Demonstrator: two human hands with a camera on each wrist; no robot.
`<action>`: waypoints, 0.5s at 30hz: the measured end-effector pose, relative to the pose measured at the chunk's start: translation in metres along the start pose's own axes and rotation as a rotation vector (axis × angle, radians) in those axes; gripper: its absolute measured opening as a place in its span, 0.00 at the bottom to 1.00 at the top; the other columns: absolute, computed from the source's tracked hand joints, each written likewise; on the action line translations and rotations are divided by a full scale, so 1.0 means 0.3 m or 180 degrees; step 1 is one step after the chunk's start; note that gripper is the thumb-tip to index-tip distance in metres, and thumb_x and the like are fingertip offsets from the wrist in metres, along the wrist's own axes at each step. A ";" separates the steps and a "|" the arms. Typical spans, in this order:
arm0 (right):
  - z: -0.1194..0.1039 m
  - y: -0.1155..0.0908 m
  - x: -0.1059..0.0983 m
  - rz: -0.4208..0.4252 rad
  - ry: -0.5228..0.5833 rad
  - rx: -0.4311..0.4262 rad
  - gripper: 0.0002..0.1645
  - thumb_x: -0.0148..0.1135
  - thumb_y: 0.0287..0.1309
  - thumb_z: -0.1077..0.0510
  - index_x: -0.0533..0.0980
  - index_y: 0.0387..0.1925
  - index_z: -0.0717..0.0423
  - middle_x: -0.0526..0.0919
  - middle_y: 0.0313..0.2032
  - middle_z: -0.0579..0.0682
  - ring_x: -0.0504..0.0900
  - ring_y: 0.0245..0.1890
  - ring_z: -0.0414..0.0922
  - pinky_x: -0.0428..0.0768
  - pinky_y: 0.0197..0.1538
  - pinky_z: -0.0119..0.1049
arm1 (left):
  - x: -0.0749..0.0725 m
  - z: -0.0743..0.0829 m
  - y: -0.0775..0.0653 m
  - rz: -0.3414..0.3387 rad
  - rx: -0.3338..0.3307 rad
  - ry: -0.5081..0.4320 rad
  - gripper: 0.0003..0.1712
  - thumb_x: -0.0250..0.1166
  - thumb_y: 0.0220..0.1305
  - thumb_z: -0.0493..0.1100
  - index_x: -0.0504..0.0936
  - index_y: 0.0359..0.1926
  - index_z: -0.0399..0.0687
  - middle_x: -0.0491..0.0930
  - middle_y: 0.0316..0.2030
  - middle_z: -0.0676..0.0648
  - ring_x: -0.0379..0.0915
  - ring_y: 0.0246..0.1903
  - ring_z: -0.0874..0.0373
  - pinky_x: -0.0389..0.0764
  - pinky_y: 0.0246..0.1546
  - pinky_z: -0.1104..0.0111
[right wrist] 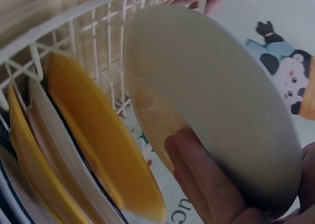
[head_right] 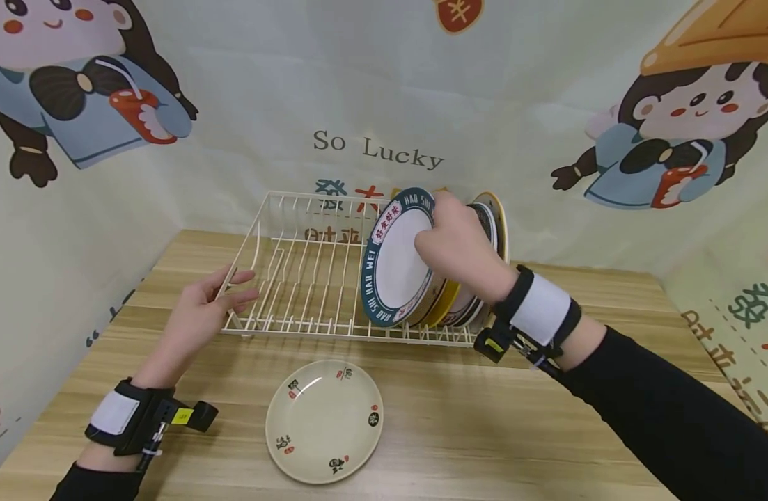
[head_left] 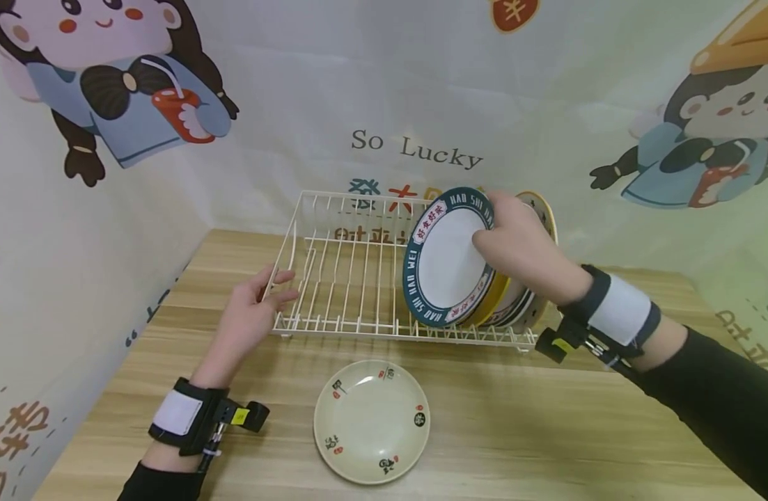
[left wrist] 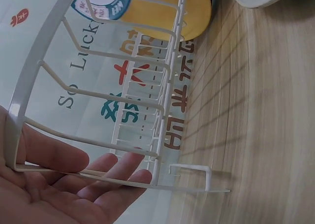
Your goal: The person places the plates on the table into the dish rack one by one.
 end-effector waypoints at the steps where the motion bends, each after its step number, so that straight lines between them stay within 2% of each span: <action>1: -0.002 0.011 0.003 -0.0023 -0.0050 -0.0026 0.41 0.45 0.53 0.71 0.53 0.71 0.74 0.71 0.60 0.70 0.77 0.39 0.55 0.78 0.32 0.43 | 0.002 0.002 0.000 0.0007 -0.0005 0.0010 0.31 0.49 0.73 0.30 0.51 0.73 0.29 0.70 0.64 0.35 0.76 0.54 0.43 0.74 0.30 0.73; 2: -0.005 0.021 0.007 -0.0033 -0.0087 -0.0053 0.41 0.45 0.51 0.71 0.54 0.70 0.75 0.73 0.57 0.70 0.77 0.35 0.55 0.76 0.28 0.42 | 0.003 0.002 0.001 0.0012 -0.0011 0.0019 0.32 0.50 0.73 0.30 0.52 0.73 0.29 0.70 0.64 0.35 0.77 0.53 0.44 0.73 0.30 0.73; 4: -0.010 0.042 0.013 -0.0036 -0.0189 -0.0134 0.37 0.45 0.48 0.72 0.59 0.65 0.77 0.77 0.42 0.68 0.75 0.28 0.51 0.74 0.26 0.40 | 0.005 0.004 0.001 0.0027 -0.0016 0.0045 0.32 0.51 0.73 0.32 0.52 0.73 0.29 0.71 0.63 0.35 0.77 0.52 0.44 0.73 0.30 0.73; 7: -0.015 0.071 0.027 -0.0079 -0.0332 -0.0209 0.30 0.45 0.46 0.74 0.64 0.56 0.76 0.68 0.22 0.55 0.64 0.15 0.44 0.67 0.19 0.36 | 0.006 0.006 0.000 0.0028 -0.0039 0.0070 0.31 0.52 0.73 0.32 0.54 0.73 0.31 0.72 0.62 0.36 0.78 0.49 0.44 0.68 0.23 0.74; 9: -0.018 0.091 0.038 -0.0156 -0.0444 -0.0195 0.29 0.46 0.47 0.73 0.64 0.55 0.77 0.60 0.18 0.49 0.57 0.12 0.41 0.61 0.17 0.33 | 0.005 0.007 0.000 0.0042 -0.0056 0.0103 0.30 0.52 0.73 0.33 0.58 0.72 0.32 0.74 0.60 0.36 0.78 0.46 0.43 0.65 0.20 0.73; 12: -0.021 0.118 0.055 -0.0301 -0.0536 -0.0128 0.29 0.46 0.50 0.73 0.62 0.58 0.77 0.61 0.18 0.49 0.57 0.12 0.40 0.61 0.16 0.32 | 0.004 0.008 -0.001 0.0061 -0.0085 0.0145 0.27 0.53 0.72 0.34 0.64 0.70 0.35 0.77 0.57 0.36 0.77 0.43 0.43 0.65 0.20 0.72; 15: -0.019 0.144 0.070 -0.0381 -0.0594 -0.0051 0.23 0.45 0.52 0.72 0.64 0.52 0.75 0.63 0.20 0.51 0.59 0.13 0.40 0.62 0.17 0.32 | 0.006 0.006 0.000 0.0048 -0.0073 0.0184 0.26 0.54 0.72 0.35 0.67 0.69 0.35 0.78 0.54 0.35 0.77 0.44 0.43 0.66 0.21 0.71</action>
Point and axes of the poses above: each hand's wrist, its own y-axis towards the middle knuckle, its own x-axis out of the palm, z = x × y, the point moved 3 cm from there along y, towards the middle knuckle
